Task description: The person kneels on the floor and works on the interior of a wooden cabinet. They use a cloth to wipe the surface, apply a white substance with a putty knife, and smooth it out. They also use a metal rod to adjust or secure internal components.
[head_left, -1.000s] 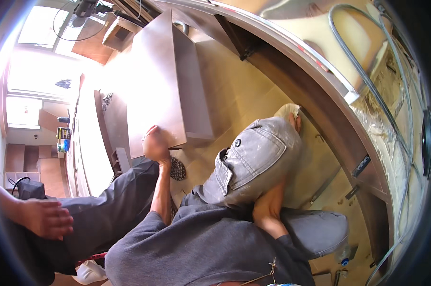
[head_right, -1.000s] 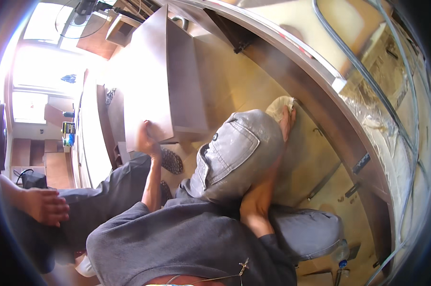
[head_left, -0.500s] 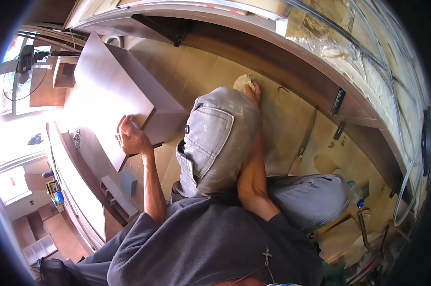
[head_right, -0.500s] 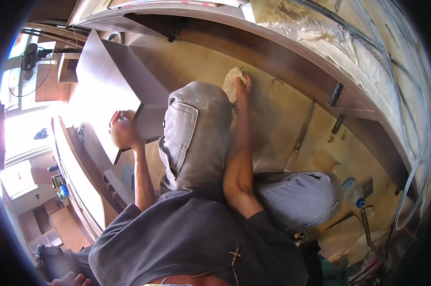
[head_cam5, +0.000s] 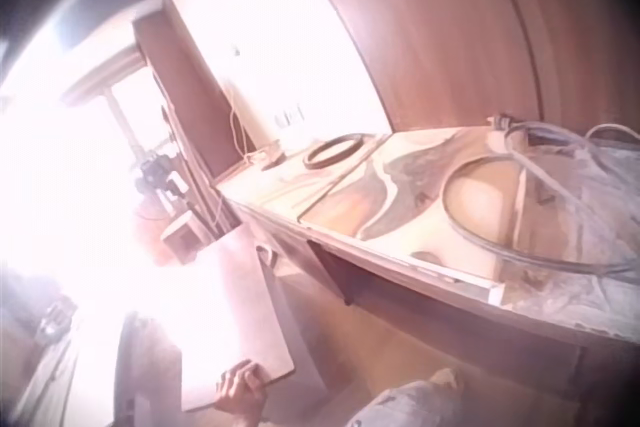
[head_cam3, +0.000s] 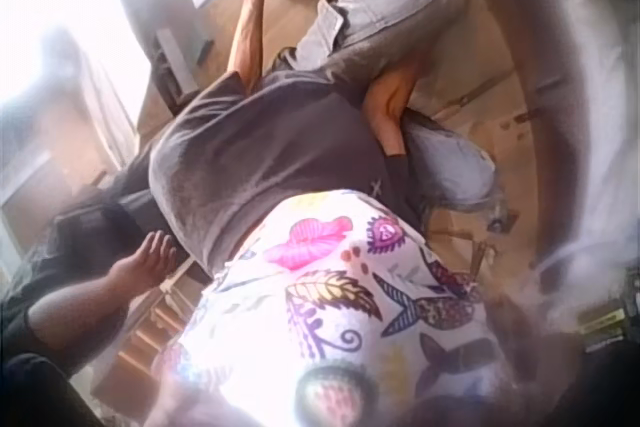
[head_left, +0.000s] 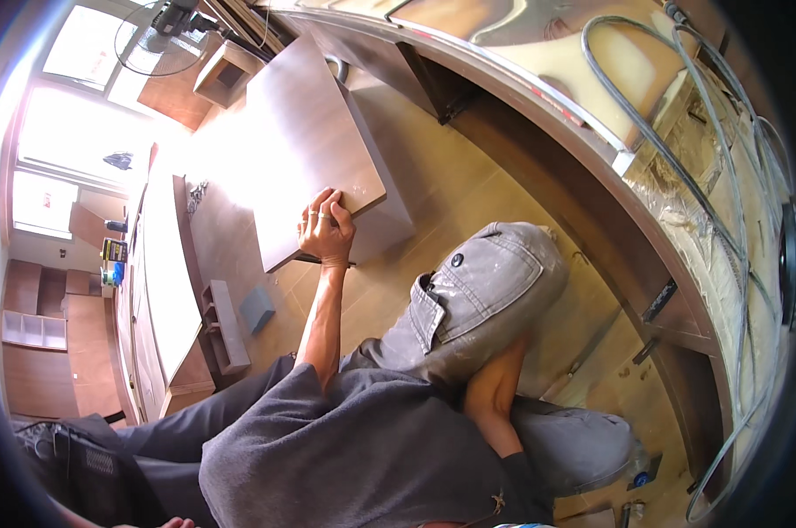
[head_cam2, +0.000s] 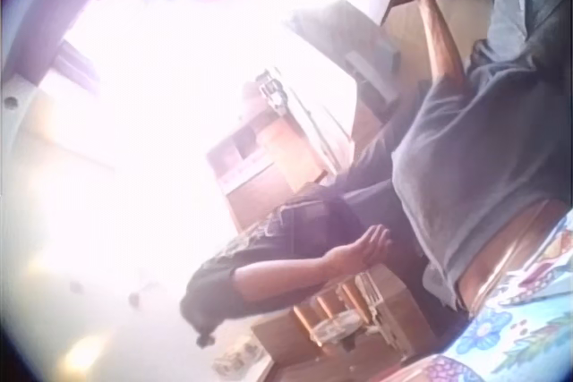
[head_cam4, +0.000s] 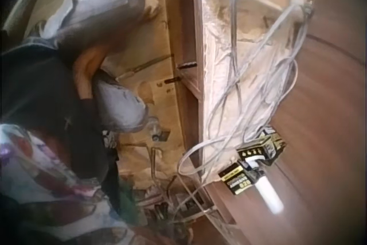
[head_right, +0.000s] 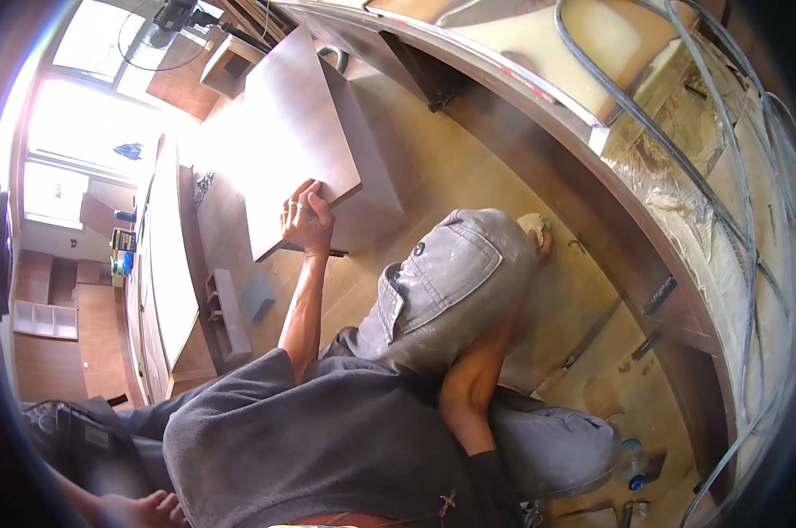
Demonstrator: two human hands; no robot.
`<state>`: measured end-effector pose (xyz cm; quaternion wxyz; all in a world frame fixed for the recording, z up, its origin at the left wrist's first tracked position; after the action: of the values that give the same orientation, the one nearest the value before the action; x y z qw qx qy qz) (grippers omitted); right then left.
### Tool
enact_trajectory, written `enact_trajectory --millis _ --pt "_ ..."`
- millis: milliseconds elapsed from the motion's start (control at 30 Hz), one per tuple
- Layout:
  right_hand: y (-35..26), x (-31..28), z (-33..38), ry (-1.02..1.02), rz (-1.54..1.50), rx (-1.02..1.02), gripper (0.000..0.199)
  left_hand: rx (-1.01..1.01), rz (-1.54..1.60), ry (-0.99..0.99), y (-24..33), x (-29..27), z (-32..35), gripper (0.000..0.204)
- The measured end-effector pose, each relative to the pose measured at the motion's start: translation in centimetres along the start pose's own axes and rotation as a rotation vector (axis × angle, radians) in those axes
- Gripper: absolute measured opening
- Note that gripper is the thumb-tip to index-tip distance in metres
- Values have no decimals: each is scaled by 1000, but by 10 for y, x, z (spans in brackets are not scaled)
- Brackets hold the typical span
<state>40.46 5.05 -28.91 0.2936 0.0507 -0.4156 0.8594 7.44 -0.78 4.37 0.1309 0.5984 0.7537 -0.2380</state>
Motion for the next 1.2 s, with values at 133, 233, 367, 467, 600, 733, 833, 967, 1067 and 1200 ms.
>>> enact_trajectory --millis 133,233,367,467,600,733,833,967,1067,1200 --pt "-3 -18 0 22 0 1 47 -6 -5 14 1 8 -2 20" --pt "-9 -26 -1 39 -1 -15 48 -7 -21 14 -1 19 -7 20" --pt "-9 -25 1 46 4 -4 48 -8 -18 22 -10 28 -6 20" --pt "-10 -45 3 83 23 -31 49 -20 -1 17 -16 33 -6 20" --pt "-2 -38 4 75 -5 -25 50 -8 -33 -9 -35 41 -18 17" --pt "9 -52 9 110 -16 -19 51 19 -37 2 -33 49 -22 16" --pt "6 -38 -2 86 -57 -62 52 -77 10 -55 -44 47 -35 18" --pt "1 -73 -66 112 151 -341 53 98 649 -197 54 54 -25 22" --pt "8 16 -30 -102 291 -287 51 199 1019 -422 110 58 -19 25" --pt "-30 -18 10 363 301 -365 38 467 1574 -886 232 130 15 29"
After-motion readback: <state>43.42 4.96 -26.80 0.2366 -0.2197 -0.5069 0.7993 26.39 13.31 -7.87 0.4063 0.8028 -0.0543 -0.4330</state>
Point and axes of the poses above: each hand's wrist, its own z-axis away from the middle knuckle, its own x-axis out of the palm, y = z × x, the point moved 4 cm from there along -z, towards the middle knuckle, and after that the axes turned 11 degrees about x, right-handed, at the moved point
